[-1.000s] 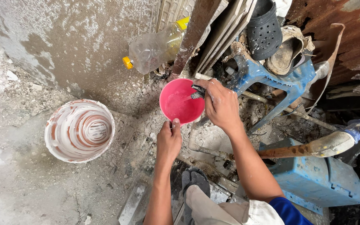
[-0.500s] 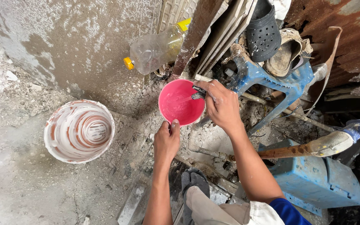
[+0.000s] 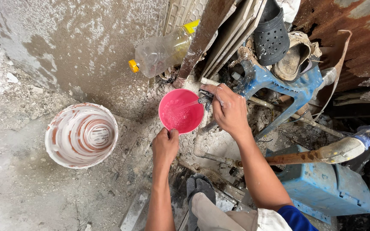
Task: The person wipes long white plaster cornice moldings with a cloth, then brushes the recessed ornate trim of the moldings. They carry a plaster-covered bowl across the workshop, fill a pink cup with water from a tap, and open a woven sack of plaster powder.
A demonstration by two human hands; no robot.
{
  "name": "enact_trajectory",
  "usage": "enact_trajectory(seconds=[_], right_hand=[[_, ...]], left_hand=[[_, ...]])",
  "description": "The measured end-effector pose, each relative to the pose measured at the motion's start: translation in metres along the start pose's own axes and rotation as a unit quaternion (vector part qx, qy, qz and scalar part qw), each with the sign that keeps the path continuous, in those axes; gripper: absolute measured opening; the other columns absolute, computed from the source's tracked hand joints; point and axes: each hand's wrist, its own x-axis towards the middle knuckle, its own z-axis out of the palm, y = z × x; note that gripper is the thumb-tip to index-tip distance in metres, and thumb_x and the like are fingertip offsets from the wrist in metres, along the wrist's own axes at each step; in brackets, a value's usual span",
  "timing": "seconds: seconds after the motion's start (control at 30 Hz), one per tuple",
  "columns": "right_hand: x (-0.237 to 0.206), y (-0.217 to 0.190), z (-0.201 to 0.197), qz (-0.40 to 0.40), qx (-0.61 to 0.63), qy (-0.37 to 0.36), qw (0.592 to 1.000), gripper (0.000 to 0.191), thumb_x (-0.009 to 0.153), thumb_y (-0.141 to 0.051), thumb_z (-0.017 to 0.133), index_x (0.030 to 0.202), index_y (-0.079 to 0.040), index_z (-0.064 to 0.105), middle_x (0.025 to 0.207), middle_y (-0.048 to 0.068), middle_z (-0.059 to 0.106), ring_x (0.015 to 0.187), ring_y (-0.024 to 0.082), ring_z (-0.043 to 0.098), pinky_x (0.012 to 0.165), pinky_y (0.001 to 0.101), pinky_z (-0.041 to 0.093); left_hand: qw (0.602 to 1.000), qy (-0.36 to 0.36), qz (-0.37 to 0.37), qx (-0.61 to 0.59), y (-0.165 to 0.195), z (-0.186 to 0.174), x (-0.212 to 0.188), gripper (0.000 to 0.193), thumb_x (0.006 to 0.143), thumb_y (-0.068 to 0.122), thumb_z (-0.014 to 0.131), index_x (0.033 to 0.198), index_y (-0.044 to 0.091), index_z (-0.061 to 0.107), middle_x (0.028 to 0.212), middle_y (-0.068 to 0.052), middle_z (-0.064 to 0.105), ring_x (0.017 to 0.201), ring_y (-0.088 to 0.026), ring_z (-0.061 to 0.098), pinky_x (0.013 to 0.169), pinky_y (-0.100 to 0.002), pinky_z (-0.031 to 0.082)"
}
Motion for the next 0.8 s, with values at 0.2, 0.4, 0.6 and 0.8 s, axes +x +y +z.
enact_trajectory(seconds=[0.2,0.4,0.6,0.8], right_hand=[[0.002,0.001,0.000,-0.009,-0.021,0.006,1.000,0.039,0.088,0.006,0.053,0.117,-0.012,0.072,0.084,0.011,0.061,0.064,0.030,0.059,0.057,0.0430,0.045],[0.000,0.000,0.001,-0.006,-0.007,0.003,1.000,0.040,0.085,0.005,0.053,0.116,-0.012,0.072,0.088,0.009,0.065,0.062,0.028,0.060,0.056,0.0417,0.047],[-0.003,-0.001,0.001,-0.005,-0.017,-0.003,1.000,0.040,0.085,0.004,0.054,0.117,-0.013,0.072,0.086,0.009,0.063,0.063,0.029,0.060,0.055,0.0424,0.046],[-0.005,0.000,0.002,-0.001,-0.020,-0.007,1.000,0.041,0.084,0.003,0.053,0.117,-0.012,0.072,0.086,0.009,0.064,0.063,0.028,0.061,0.054,0.0418,0.047]], left_hand=[[0.999,0.026,0.040,0.015,-0.001,0.003,0.002,0.039,0.097,0.036,0.057,0.091,-0.001,0.068,0.083,-0.023,0.072,0.079,-0.041,0.071,0.074,-0.050,0.053],[0.999,0.017,0.026,0.020,-0.001,0.005,-0.002,0.037,0.095,0.036,0.058,0.091,0.000,0.067,0.082,-0.022,0.073,0.078,-0.041,0.072,0.074,-0.050,0.053],[0.998,0.034,0.049,0.033,0.000,0.004,-0.005,0.037,0.095,0.035,0.059,0.090,0.000,0.068,0.082,-0.022,0.072,0.079,-0.042,0.071,0.073,-0.050,0.053],[0.999,0.014,0.018,0.031,0.005,0.000,-0.009,0.037,0.096,0.036,0.056,0.090,0.001,0.068,0.080,-0.022,0.072,0.074,-0.040,0.073,0.071,-0.049,0.053]])
